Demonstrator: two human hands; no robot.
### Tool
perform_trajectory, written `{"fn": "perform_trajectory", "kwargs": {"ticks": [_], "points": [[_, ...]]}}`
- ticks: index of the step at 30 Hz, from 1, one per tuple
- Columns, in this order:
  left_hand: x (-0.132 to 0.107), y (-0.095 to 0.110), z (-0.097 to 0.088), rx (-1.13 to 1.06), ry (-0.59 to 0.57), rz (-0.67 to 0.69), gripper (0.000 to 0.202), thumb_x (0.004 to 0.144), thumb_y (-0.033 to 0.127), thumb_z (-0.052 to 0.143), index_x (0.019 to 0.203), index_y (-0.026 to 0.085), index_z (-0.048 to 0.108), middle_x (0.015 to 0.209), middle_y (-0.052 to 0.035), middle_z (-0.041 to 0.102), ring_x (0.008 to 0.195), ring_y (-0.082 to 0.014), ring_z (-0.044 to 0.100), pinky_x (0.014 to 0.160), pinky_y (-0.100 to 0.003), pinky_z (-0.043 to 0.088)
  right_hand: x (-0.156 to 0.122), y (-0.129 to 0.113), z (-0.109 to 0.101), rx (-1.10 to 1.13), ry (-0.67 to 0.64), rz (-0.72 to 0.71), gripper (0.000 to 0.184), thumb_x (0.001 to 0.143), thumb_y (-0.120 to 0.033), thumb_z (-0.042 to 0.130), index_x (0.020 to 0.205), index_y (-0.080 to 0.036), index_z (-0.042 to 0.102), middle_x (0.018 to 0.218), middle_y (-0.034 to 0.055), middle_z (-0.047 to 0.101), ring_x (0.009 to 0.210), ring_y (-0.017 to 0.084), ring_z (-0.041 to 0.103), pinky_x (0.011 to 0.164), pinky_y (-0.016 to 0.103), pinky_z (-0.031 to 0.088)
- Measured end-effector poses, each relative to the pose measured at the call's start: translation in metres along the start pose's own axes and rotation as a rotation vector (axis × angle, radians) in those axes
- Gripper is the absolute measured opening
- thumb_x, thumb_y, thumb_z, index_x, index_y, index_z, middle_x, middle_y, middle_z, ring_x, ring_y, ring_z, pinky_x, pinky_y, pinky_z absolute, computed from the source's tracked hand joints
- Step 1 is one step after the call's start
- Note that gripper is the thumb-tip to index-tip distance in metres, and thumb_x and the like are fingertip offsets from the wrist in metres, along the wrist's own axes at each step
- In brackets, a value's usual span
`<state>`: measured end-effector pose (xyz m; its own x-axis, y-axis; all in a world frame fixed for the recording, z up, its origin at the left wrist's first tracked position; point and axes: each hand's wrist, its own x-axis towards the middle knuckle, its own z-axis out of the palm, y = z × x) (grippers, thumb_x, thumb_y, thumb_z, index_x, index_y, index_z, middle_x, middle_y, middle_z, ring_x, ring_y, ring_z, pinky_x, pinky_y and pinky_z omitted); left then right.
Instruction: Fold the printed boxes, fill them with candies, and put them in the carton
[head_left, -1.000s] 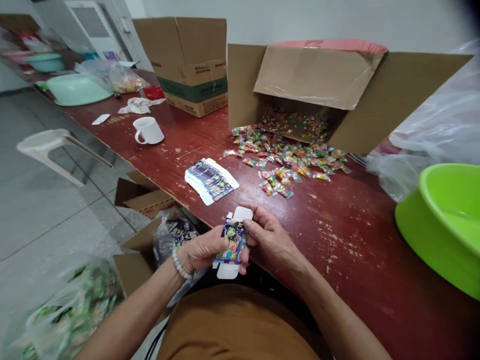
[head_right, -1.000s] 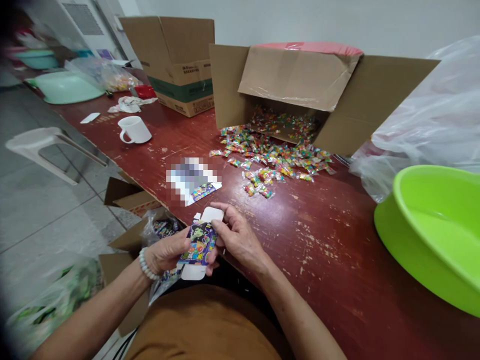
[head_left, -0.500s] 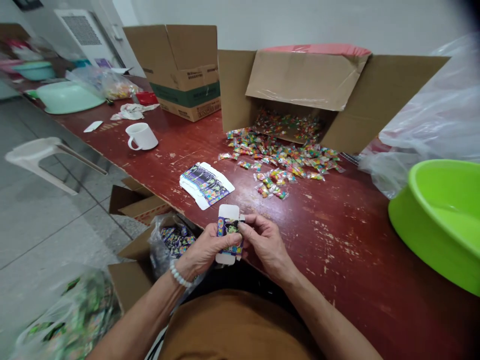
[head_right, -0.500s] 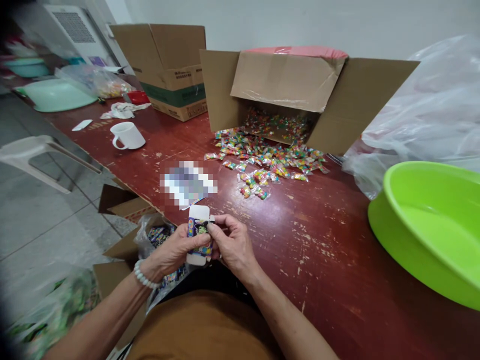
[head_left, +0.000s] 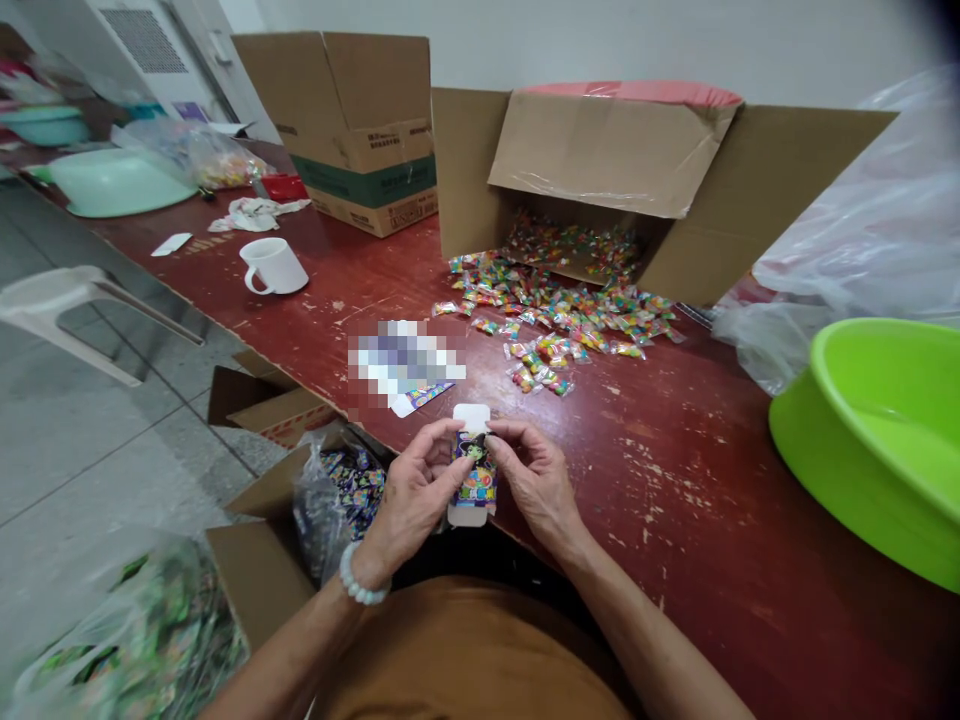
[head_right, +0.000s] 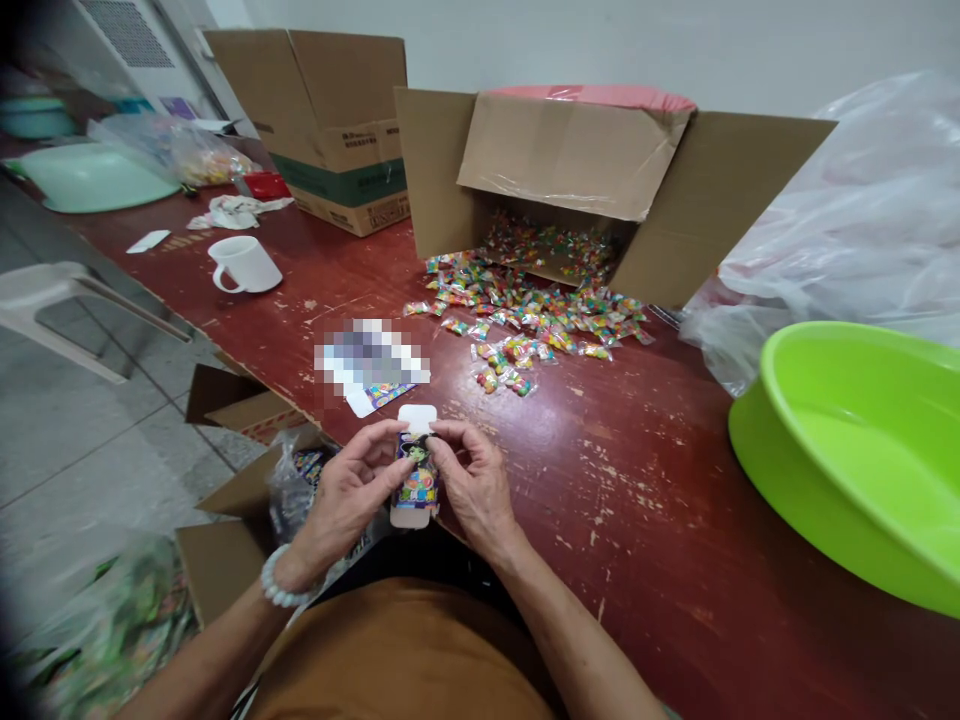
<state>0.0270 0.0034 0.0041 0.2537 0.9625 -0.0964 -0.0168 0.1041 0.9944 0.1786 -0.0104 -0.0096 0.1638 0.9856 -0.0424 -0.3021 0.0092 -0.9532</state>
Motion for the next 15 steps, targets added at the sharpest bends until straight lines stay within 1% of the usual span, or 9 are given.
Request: {"fn": "perform_trajectory", "kwargs": {"ticks": [3, 5, 7, 8, 9, 10, 12, 14, 15], "points": [[0.004, 0.002, -0.003, -0.087, -0.056, -0.050, 0.032, 0.078, 0.035, 0.078, 0.104, 0.023, 0.065, 0.092, -0.0014, 0.073, 0.081, -0.0162, 0.067, 0.071, -0.025, 0.054, 0.005, -0.003, -0.011, -0.117, -0.048, 0.048, 0.020, 0.080, -0.038, 0.075, 0.084, -0.018, 0.074, 0.084, 0.0027, 0.072, 0.076, 0.016, 0.063, 0.074, 0.029, 0.049], [0.005, 0.002, -0.004, -0.102, -0.078, -0.054, 0.027, 0.080, 0.035, 0.077, 0.100, 0.022, 0.065, 0.092, -0.0013, 0.073, 0.080, -0.0151, 0.065, 0.071, -0.024, 0.053, 0.010, -0.007, -0.017, -0.085, -0.085, 0.132, 0.022, 0.076, -0.037, 0.079, 0.080, -0.017, 0.072, 0.081, 0.0022, 0.071, 0.072, 0.014, 0.062, 0.071, 0.028, 0.048], [0.005, 0.002, -0.003, -0.077, -0.096, -0.033, 0.023, 0.082, 0.035, 0.075, 0.097, 0.021, 0.066, 0.091, -0.0012, 0.072, 0.080, -0.0142, 0.064, 0.071, -0.023, 0.051, 0.015, -0.012, -0.020, -0.027, -0.126, 0.193, 0.028, 0.070, -0.035, 0.084, 0.088, -0.018, 0.071, 0.079, 0.0001, 0.070, 0.069, 0.013, 0.062, 0.069, 0.027, 0.048], [0.005, 0.001, -0.002, -0.062, -0.107, -0.019, 0.022, 0.082, 0.035, 0.075, 0.095, 0.020, 0.066, 0.090, -0.0014, 0.071, 0.080, -0.0140, 0.063, 0.072, -0.023, 0.051, 0.017, -0.014, -0.021, -0.020, -0.152, 0.200, 0.033, 0.068, -0.034, 0.086, 0.093, -0.019, 0.070, 0.079, -0.0006, 0.070, 0.069, 0.014, 0.063, 0.069, 0.027, 0.049], [0.004, 0.001, -0.002, -0.061, -0.113, -0.004, 0.022, 0.083, 0.035, 0.075, 0.094, 0.019, 0.065, 0.090, -0.0014, 0.070, 0.081, -0.0138, 0.063, 0.073, -0.022, 0.051, 0.018, -0.016, -0.022, -0.038, -0.185, 0.192, 0.035, 0.068, -0.034, 0.086, 0.095, -0.019, 0.070, 0.079, -0.0004, 0.071, 0.069, 0.014, 0.063, 0.069, 0.027, 0.049], [0.003, 0.001, -0.001, -0.076, -0.111, 0.002, 0.023, 0.082, 0.034, 0.076, 0.095, 0.019, 0.064, 0.089, -0.0008, 0.070, 0.080, -0.0134, 0.063, 0.072, -0.022, 0.051, 0.018, -0.016, -0.023, -0.080, -0.212, 0.165, 0.033, 0.069, -0.034, 0.085, 0.094, -0.019, 0.071, 0.080, 0.0003, 0.072, 0.070, 0.014, 0.064, 0.070, 0.027, 0.050], [0.001, 0.001, 0.001, -0.157, -0.079, -0.026, 0.033, 0.080, 0.032, 0.079, 0.104, 0.022, 0.058, 0.083, 0.0023, 0.068, 0.074, -0.0119, 0.063, 0.069, -0.021, 0.051, 0.018, -0.016, -0.023, -0.191, -0.228, 0.076, 0.022, 0.074, -0.035, 0.081, 0.085, -0.018, 0.073, 0.080, 0.0026, 0.072, 0.071, 0.015, 0.064, 0.069, 0.028, 0.050], [-0.001, 0.001, 0.003, -0.282, -0.060, -0.128, 0.047, 0.079, 0.033, 0.081, 0.115, 0.025, 0.052, 0.081, 0.0039, 0.067, 0.071, -0.0120, 0.064, 0.065, -0.022, 0.053, 0.015, -0.014, -0.023, -0.277, -0.182, -0.030, 0.016, 0.078, -0.035, 0.078, 0.078, -0.019, 0.074, 0.080, 0.0039, 0.073, 0.072, 0.016, 0.064, 0.069, 0.028, 0.051], [-0.002, 0.001, 0.004, -0.338, -0.086, -0.202, 0.049, 0.080, 0.037, 0.080, 0.118, 0.025, 0.051, 0.083, 0.0028, 0.067, 0.069, -0.0133, 0.066, 0.062, -0.023, 0.054, 0.013, -0.012, -0.023, -0.294, -0.159, -0.068, 0.015, 0.080, -0.034, 0.076, 0.079, -0.019, 0.074, 0.080, 0.0038, 0.072, 0.071, 0.016, 0.063, 0.067, 0.028, 0.051]]}}
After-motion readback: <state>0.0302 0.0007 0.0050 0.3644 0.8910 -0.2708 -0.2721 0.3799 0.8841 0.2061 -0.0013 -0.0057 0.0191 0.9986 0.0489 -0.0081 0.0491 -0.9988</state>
